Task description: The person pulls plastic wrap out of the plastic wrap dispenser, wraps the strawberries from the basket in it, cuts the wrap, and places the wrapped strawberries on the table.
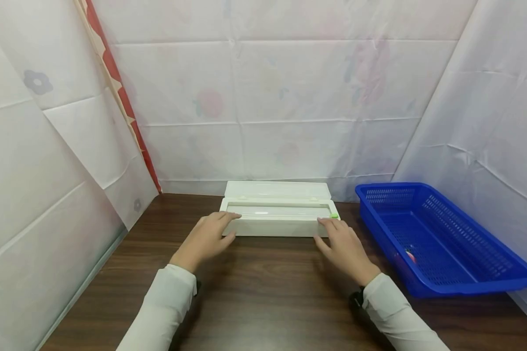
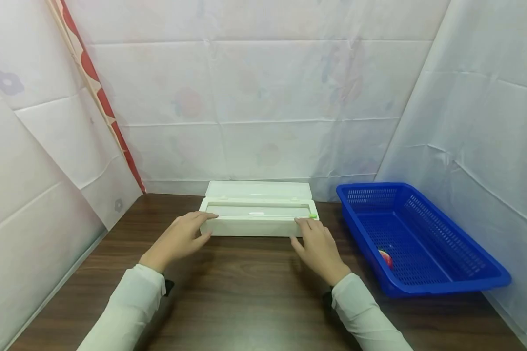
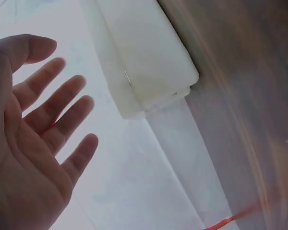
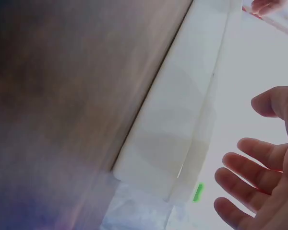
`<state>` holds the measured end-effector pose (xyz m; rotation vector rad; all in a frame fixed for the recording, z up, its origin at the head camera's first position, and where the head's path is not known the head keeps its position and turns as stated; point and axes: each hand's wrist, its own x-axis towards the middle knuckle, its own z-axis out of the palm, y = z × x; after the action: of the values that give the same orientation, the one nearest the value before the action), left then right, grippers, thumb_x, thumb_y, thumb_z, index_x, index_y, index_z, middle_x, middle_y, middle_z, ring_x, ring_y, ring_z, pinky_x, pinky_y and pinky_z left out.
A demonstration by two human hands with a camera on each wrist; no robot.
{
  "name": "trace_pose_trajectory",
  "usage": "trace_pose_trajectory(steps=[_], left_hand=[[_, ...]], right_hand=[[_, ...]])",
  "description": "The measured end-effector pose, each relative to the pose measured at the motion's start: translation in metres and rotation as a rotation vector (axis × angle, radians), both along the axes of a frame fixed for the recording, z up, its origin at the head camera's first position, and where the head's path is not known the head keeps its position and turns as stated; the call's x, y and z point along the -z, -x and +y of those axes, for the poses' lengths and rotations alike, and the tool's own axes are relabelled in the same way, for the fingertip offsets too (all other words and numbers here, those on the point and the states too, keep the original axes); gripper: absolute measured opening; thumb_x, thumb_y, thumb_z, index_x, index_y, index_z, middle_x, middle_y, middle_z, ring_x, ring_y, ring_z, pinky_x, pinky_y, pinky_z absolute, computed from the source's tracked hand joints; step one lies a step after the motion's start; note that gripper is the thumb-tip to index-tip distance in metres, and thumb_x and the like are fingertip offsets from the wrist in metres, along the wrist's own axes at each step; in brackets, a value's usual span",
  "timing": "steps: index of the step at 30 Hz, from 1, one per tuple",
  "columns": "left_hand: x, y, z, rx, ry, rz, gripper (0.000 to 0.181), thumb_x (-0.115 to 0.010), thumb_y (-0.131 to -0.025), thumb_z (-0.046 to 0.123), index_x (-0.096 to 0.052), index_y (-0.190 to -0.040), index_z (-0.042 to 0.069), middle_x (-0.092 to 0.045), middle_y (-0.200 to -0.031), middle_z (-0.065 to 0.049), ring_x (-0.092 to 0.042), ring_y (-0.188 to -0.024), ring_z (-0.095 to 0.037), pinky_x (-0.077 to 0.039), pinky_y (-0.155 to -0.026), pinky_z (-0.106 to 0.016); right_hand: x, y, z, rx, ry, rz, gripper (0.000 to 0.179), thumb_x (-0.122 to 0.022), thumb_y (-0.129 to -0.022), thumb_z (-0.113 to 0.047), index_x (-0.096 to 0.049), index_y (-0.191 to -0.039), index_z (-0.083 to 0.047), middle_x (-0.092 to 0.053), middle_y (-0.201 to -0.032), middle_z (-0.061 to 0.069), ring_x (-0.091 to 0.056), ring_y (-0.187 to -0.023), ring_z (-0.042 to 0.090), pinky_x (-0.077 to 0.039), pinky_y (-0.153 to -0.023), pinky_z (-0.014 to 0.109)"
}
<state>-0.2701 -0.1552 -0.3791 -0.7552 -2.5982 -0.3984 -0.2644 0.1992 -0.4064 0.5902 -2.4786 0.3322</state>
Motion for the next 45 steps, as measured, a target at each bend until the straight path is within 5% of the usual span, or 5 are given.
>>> trace_pose_trajectory(steps=[7,14,26,45], left_hand=[[-0.01,0.018,0.0,-0.036,0.038,-0.042,0.044,-0.059,-0.088,0.025,-0.052,-0.129,0.013,-0.059,-0.123,-0.01,-0.051,-0.113,-0.027,-0.042,-0.094,-0.056],[-0.014,0.031,0.001,-0.036,0.079,-0.083,0.042,-0.054,-0.09,0.026,-0.053,-0.129,0.01,-0.058,-0.125,-0.013,-0.049,-0.115,-0.031,-0.04,-0.095,-0.057],[-0.012,0.041,0.004,-0.053,0.119,-0.216,0.045,-0.049,-0.093,0.03,-0.049,-0.133,0.009,-0.054,-0.131,-0.012,-0.043,-0.122,-0.029,-0.036,-0.103,-0.053],[-0.021,0.052,0.008,-0.033,0.221,-0.248,0.04,-0.05,-0.095,0.031,-0.057,-0.127,0.007,-0.058,-0.124,-0.014,-0.048,-0.116,-0.031,-0.041,-0.096,-0.055]], right_hand=[[-0.008,0.017,0.003,0.009,0.013,0.047,0.046,-0.067,-0.083,-0.028,-0.057,-0.121,-0.004,-0.06,-0.114,0.017,-0.051,-0.105,0.033,-0.047,-0.081,0.053],[-0.015,0.027,0.004,0.011,0.008,-0.003,0.047,-0.066,-0.084,-0.029,-0.056,-0.123,-0.003,-0.059,-0.116,0.017,-0.051,-0.105,0.033,-0.047,-0.083,0.054],[-0.021,0.045,0.008,0.038,-0.027,-0.139,0.042,-0.058,-0.09,-0.029,-0.057,-0.122,-0.002,-0.06,-0.116,0.018,-0.051,-0.108,0.033,-0.044,-0.092,0.054],[-0.037,0.068,0.016,-0.006,-0.12,-0.235,0.029,-0.06,-0.088,-0.014,-0.065,-0.112,0.001,-0.066,-0.105,0.019,-0.057,-0.098,0.033,-0.049,-0.086,0.049]])
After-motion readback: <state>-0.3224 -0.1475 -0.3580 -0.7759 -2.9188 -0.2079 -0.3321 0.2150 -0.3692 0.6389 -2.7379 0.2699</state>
